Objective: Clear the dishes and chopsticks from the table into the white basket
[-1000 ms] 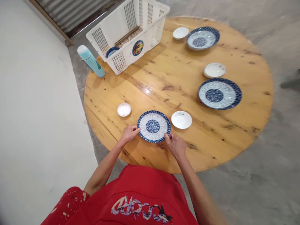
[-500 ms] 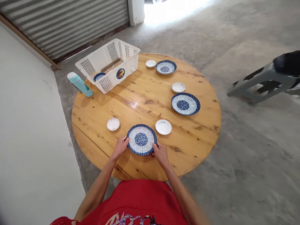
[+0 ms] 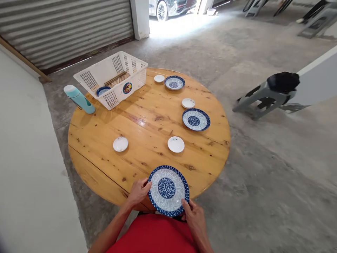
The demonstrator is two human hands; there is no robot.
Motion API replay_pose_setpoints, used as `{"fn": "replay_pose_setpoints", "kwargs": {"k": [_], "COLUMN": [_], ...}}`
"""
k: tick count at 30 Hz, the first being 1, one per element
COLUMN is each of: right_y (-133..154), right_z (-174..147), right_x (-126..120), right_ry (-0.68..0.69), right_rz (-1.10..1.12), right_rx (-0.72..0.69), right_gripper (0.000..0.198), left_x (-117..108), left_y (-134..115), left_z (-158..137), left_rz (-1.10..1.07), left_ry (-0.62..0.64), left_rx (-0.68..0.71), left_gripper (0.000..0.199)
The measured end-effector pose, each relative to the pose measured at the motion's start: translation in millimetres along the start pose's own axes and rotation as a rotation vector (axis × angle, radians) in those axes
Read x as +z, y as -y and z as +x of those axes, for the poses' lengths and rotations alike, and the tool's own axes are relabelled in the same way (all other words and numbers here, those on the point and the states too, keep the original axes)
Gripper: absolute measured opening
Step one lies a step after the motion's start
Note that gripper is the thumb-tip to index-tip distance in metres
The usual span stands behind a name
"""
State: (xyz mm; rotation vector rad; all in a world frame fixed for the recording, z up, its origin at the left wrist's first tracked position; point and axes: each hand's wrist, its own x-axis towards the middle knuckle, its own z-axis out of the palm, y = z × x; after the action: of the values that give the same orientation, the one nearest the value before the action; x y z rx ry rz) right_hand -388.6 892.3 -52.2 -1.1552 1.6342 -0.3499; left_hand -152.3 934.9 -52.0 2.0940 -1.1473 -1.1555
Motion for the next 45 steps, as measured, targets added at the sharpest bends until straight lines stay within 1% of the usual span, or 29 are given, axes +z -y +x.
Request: {"fn": "replay_pose_setpoints", "kwargs": {"k": [2, 6, 9, 12, 15, 18, 21, 23, 25, 27, 30, 32, 33, 35, 37, 38, 40, 42, 45], "right_y": [2, 1, -9, -23, -38, -54, -72, -81, -87, -87, -79, -67, -58, -35, -7, 8, 38, 67, 106], "right_z": [1, 15, 32, 49, 63, 73, 83, 93, 104, 116, 137, 152, 160, 179, 200, 213, 241, 272, 318], "right_x": [-12, -44, -80, -131, -195, -260, -312, -335, -347, -353, -355, -358, -361, -367, -375, -378, -383, -384, -372], "right_ry": [0.003, 0.09, 0.122, 0.114, 0.081, 0.024, -0.028, -0.037, -0.039, -0.031, -0.028, -0.031, -0.039, -0.065, -0.094, -0.096, -0.054, 0.01, 0.098], "right_rz": [0.003, -0.029, -0.025, -0.033, -0.067, -0.156, -0.242, -0.237, -0.194, -0.166, -0.21, -0.253, -0.262, -0.264, -0.276, -0.304, -0.399, -0.504, -0.566], "right_rx": [-0.014, -0.089, -0.13, -0.137, -0.132, -0.111, -0.062, -0.038, -0.021, -0.022, -0.103, -0.157, -0.155, -0.087, -0.012, 0.0, -0.033, -0.108, -0.253], "right_gripper": [0.053, 0.054, 0.056, 0.056, 0.053, 0.052, 0.052, 0.051, 0.048, 0.046, 0.048, 0.05, 0.049, 0.045, 0.042, 0.042, 0.045, 0.047, 0.047], "left_x": [6, 24, 51, 95, 151, 204, 241, 256, 263, 266, 266, 266, 265, 265, 262, 261, 255, 248, 235], "left_y": [-10, -39, -70, -107, -146, -183, -216, -233, -245, -254, -266, -274, -279, -290, -300, -305, -313, -319, -324], "left_z": [-2, -5, -7, -7, -3, 3, 10, 16, 22, 31, 49, 65, 75, 95, 117, 128, 148, 167, 192], "left_rz": [0.01, 0.043, 0.057, 0.061, 0.015, -0.015, -0.017, -0.006, 0.008, 0.016, 0.024, 0.043, 0.053, 0.063, 0.043, 0.02, -0.053, -0.142, -0.24], "left_ry": [-0.018, -0.091, -0.137, -0.16, -0.157, -0.115, -0.057, -0.039, -0.04, -0.056, -0.092, -0.108, -0.112, -0.116, -0.124, -0.134, -0.169, -0.229, -0.344], "left_rx": [0.006, 0.007, 0.016, -0.002, 0.002, 0.026, 0.061, 0.077, 0.084, 0.078, 0.076, 0.078, 0.076, 0.06, 0.042, 0.035, 0.014, -0.018, -0.086], "left_gripper": [0.03, 0.031, 0.03, 0.029, 0.029, 0.029, 0.031, 0.032, 0.033, 0.033, 0.032, 0.031, 0.031, 0.031, 0.03, 0.03, 0.031, 0.032, 0.034]}}
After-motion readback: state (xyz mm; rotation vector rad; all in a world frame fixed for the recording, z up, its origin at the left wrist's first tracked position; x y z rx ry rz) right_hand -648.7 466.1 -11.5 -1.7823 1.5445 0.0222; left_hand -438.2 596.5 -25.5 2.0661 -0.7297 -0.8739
